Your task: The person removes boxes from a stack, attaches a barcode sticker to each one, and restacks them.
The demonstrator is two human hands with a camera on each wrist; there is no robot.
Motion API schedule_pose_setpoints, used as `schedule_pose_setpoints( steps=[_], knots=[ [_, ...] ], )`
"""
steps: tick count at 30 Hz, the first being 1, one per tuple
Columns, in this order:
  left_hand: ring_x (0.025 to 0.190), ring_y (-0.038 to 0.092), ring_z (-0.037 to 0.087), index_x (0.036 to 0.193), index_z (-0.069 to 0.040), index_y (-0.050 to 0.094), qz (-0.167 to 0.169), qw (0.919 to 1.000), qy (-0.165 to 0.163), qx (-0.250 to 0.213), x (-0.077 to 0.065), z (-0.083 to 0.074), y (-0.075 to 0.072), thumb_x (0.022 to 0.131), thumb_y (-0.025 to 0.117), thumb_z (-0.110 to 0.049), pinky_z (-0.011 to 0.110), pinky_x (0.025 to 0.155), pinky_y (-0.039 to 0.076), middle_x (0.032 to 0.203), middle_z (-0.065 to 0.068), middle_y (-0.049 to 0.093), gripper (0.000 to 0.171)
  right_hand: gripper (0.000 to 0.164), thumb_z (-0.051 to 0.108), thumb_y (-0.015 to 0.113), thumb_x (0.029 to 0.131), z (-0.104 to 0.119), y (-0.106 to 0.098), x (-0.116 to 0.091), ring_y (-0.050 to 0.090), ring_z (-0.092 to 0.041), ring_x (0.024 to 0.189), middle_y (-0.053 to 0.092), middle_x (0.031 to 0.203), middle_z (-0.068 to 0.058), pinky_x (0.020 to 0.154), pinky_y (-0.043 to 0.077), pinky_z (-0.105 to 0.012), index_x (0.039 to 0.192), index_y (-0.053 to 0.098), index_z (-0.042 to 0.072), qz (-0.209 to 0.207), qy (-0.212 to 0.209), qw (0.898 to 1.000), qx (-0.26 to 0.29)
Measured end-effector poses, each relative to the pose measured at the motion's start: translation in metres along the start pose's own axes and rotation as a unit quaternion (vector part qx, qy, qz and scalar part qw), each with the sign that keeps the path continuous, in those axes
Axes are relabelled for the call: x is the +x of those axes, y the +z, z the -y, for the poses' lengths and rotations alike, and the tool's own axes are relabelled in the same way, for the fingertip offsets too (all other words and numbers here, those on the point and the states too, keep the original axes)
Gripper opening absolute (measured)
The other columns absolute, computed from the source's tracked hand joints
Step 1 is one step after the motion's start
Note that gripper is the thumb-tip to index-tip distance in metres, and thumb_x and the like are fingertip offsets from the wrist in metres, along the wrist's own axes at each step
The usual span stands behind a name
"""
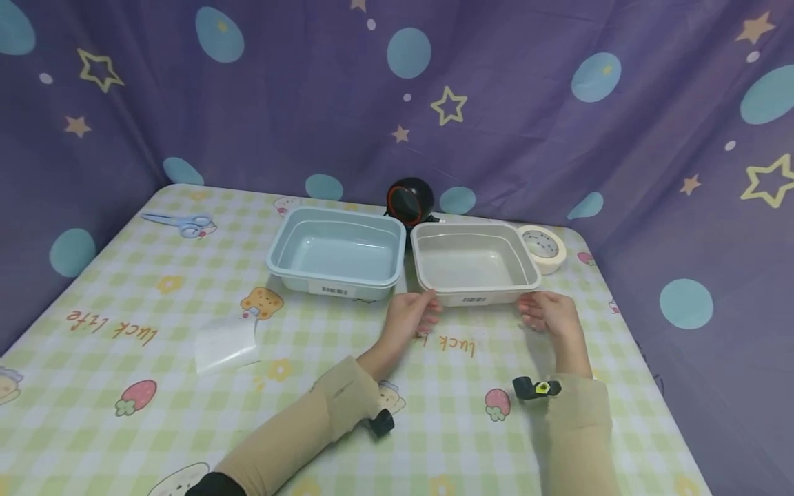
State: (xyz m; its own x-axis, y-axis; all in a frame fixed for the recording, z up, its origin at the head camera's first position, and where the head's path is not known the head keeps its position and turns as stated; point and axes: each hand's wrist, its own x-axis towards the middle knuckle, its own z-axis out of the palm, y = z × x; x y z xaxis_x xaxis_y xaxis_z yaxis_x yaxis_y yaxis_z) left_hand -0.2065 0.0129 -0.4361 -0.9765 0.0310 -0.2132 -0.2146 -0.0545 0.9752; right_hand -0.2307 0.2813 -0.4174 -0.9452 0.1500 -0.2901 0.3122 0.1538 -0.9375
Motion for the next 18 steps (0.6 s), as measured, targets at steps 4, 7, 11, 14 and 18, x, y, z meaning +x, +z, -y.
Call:
schedule_pose_setpoints(
  steps=[4,7,11,14,18],
  knots=[
    [0.074,0.07,0.017,0.099,0.001,0.07,-0.002,0.9998,0.007,0.018,-0.004,-0.001,-0.008,0.094,0.061,-0.027,0.032,0.068,0.06,0.095,0.014,0.074,0.03,0.037,0.02,0.041,0.103,0.01,-0.003,0.004,0.064,0.0,0.06,0.063,0.062,0.014,0.059,0.057,-0.017,0.122,0.053,-0.008,-0.099,0.005,0.995,0.004],
    [0.081,0.07,0.023,0.104,0.001,0.068,-0.004,0.9994,0.018,0.029,-0.005,-0.002,-0.012,0.094,0.061,-0.025,0.032,0.069,0.06,0.098,0.015,0.074,0.029,0.043,0.028,0.044,0.102,0.016,-0.003,0.007,0.064,0.0,0.064,0.062,0.067,0.014,0.067,0.059,-0.021,0.13,0.053,-0.004,-0.129,0.008,0.992,0.01],
    [0.085,0.07,0.027,0.113,0.001,0.063,-0.008,0.9993,0.025,0.028,-0.003,-0.004,-0.015,0.093,0.063,-0.021,0.034,0.07,0.06,0.103,0.017,0.073,0.03,0.056,0.038,0.048,0.099,0.021,0.0,0.01,0.06,0.004,0.068,0.068,0.099,-0.005,0.082,0.058,-0.027,0.14,0.047,-0.001,-0.134,0.011,0.99,-0.028],
    [0.084,0.07,0.023,0.119,0.0,0.06,-0.013,0.999,0.027,0.032,-0.002,-0.005,-0.016,0.092,0.064,-0.02,0.035,0.071,0.06,0.104,0.017,0.072,0.034,0.058,0.039,0.051,0.098,0.023,0.002,0.011,0.056,0.008,0.068,0.058,0.129,-0.02,0.088,0.056,-0.029,0.141,0.046,0.001,-0.133,0.008,0.99,-0.048],
    [0.082,0.07,0.021,0.128,-0.003,0.057,-0.024,0.9982,0.032,0.044,0.0,-0.005,-0.015,0.091,0.065,-0.02,0.032,0.069,0.06,0.1,0.014,0.072,0.042,0.05,0.03,0.055,0.097,0.025,0.003,0.013,0.057,0.008,0.068,0.053,0.137,-0.019,0.09,0.055,-0.03,0.138,0.051,0.003,-0.125,0.003,0.991,-0.048]
  ],
)
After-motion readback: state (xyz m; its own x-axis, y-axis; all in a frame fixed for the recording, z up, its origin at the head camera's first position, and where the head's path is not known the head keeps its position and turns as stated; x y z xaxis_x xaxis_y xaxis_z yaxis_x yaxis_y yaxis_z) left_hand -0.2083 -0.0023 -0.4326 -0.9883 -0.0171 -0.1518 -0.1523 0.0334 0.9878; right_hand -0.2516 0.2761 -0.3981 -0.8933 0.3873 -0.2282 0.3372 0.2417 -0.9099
